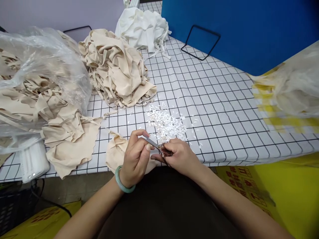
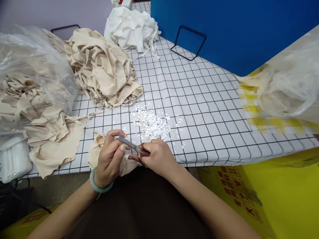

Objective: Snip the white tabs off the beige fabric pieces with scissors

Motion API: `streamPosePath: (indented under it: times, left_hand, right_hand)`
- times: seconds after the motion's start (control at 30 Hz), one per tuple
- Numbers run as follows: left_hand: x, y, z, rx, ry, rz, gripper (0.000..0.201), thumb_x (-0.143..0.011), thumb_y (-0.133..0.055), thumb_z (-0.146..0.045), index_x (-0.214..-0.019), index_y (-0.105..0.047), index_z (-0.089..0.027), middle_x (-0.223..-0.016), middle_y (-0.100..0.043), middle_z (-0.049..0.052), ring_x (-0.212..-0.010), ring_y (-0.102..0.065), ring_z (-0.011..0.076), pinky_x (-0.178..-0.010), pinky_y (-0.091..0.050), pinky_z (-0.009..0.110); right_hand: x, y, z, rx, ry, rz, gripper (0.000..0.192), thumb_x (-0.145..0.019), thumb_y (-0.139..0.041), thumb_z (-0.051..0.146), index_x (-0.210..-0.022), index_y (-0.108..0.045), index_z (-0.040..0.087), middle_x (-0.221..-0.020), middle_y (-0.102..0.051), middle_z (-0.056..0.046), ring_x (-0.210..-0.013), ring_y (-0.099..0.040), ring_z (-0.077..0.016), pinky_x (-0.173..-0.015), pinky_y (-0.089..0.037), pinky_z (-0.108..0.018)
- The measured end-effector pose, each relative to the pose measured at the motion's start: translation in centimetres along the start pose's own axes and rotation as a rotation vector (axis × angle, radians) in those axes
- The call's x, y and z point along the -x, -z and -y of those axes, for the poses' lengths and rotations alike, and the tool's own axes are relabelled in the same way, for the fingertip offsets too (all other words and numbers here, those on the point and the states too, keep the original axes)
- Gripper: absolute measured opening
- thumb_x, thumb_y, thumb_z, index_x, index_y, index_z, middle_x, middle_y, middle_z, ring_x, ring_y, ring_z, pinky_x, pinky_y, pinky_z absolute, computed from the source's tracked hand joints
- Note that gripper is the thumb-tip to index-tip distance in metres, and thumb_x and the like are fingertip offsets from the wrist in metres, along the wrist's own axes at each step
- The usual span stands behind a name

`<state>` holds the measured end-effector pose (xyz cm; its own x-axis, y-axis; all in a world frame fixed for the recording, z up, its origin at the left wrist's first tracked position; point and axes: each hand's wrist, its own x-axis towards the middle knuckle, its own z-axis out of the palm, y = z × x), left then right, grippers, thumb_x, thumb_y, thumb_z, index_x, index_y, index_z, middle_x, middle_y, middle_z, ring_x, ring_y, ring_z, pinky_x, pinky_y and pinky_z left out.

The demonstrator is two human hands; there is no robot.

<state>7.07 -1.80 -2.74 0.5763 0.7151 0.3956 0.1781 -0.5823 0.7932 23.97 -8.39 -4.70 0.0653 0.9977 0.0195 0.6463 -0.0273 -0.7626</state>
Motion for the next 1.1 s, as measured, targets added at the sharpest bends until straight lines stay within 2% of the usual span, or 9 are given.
streamPosePath:
  times: [0.2, 0.3, 0.4, 0.57, 0.67, 0.73, 0.9, 1.0, 1.1]
  left_hand:
    - [0.2, -0.2, 0.2, 0.010, 0.055, -0.023, 0.023, -0.100, -0.041, -0.015, -0.087, -0.060, -0.017, -0.090, -0.057, 0.009, -0.108, -0.053, 0.0249, -0.089, -0.048, 0.042]
    - [0.8, 0.6, 0.1, 0.061, 0.060, 0.084, 0.023, -0.100, -0.044, -0.018, -0.081, -0.058, -0.018, -0.078, -0.056, 0.007, -0.111, -0.055, 0.0264, -0.087, -0.051, 0.040]
    - [1.4, 2.7, 0.8, 0.044, 0.102, 0.147, 0.023, -0.097, -0.051, -0.020, -0.074, -0.055, -0.018, -0.085, -0.059, 0.008, -0.110, -0.058, 0.0253, -0.085, -0.053, 0.036]
    - [1.7, 8.5, 6.0, -0.422, 0.108, -0.093, 0.024, -0.085, -0.044, -0.002, -0.097, -0.061, -0.014, -0.115, -0.057, 0.015, -0.116, -0.054, 0.0269, -0.099, -0.048, 0.047]
    - [0.6, 10.9, 9.1, -0.603, 0.092, 0.137, 0.030, -0.079, -0.047, -0.001, -0.101, -0.063, -0.014, -0.121, -0.058, 0.017, -0.121, -0.050, 0.0310, -0.106, -0.039, 0.057]
    - [-0.5, 11.6, 9.6, -0.615, 0.087, 0.289, 0.016, -0.082, -0.051, -0.007, -0.086, -0.064, -0.015, -0.102, -0.065, 0.013, -0.105, -0.058, 0.0290, -0.101, -0.043, 0.055]
    - [-3.1, 13.1, 4.5, -0.371, 0.232, 0.427, 0.020, -0.092, -0.053, -0.026, -0.078, -0.064, -0.015, -0.073, -0.063, 0.003, -0.068, -0.057, 0.0160, -0.066, -0.047, 0.027]
    - [-3.4, 14.7, 1.3, -0.133, 0.472, 0.496, 0.025, -0.092, -0.055, -0.034, -0.081, -0.067, -0.015, -0.063, -0.055, -0.002, -0.056, -0.047, 0.0106, -0.053, -0.037, 0.021]
    - [-2.7, 15.9, 0.3, 0.032, 0.617, 0.579, 0.028, -0.091, -0.058, -0.038, -0.082, -0.069, -0.014, -0.059, -0.048, -0.004, -0.052, -0.039, 0.0083, -0.049, -0.030, 0.020]
  right_hand:
    - [-0.3, 0.8, -0.8, -0.280, -0.355, -0.021, 0.053, -0.076, -0.068, 0.070, -0.060, -0.054, 0.021, -0.056, -0.051, 0.002, -0.054, -0.046, -0.0133, -0.050, -0.037, -0.026]
    - [-0.2, 1.7, -1.2, -0.243, -0.339, -0.038, 0.043, -0.078, -0.069, 0.063, -0.082, -0.063, 0.021, -0.066, -0.056, 0.001, -0.059, -0.050, -0.0152, -0.054, -0.042, -0.028]
    - [0.0, 1.9, -1.2, -0.093, -0.327, -0.018, 0.041, -0.079, -0.067, 0.063, -0.091, -0.062, 0.024, -0.071, -0.056, 0.000, -0.063, -0.052, -0.0174, -0.055, -0.043, -0.029]
    - [0.1, 0.3, -0.4, 0.013, -0.268, -0.077, 0.040, -0.078, -0.069, 0.063, -0.084, -0.061, 0.024, -0.073, -0.060, -0.002, -0.065, -0.054, -0.0199, -0.058, -0.043, -0.032]
    - [-0.4, -1.2, 0.5, -0.050, -0.197, -0.048, 0.038, -0.078, -0.070, 0.060, -0.087, -0.061, 0.024, -0.075, -0.062, -0.003, -0.066, -0.055, -0.0201, -0.061, -0.045, -0.033]
    - [-1.2, -2.5, 1.8, -0.131, -0.160, -0.018, 0.037, -0.079, -0.071, 0.056, -0.091, -0.061, 0.023, -0.082, -0.064, -0.005, -0.072, -0.058, -0.0211, -0.066, -0.048, -0.035]
    - [-4.2, -6.7, 5.9, -0.450, -0.054, 0.014, 0.030, -0.080, -0.071, 0.043, -0.096, -0.053, 0.025, -0.108, -0.063, -0.007, -0.096, -0.062, -0.0231, -0.081, -0.052, -0.037]
    - [-6.1, -7.8, 6.8, -0.664, -0.067, 0.054, 0.021, -0.082, -0.063, 0.037, -0.088, -0.048, 0.024, -0.094, -0.060, -0.004, -0.086, -0.061, -0.0185, -0.076, -0.052, -0.033]
    - [-7.7, -7.0, 6.3, -0.871, -0.103, 0.090, 0.022, -0.075, -0.064, 0.031, -0.084, -0.044, 0.024, -0.085, -0.057, 0.000, -0.071, -0.056, -0.0142, -0.064, -0.048, -0.028]
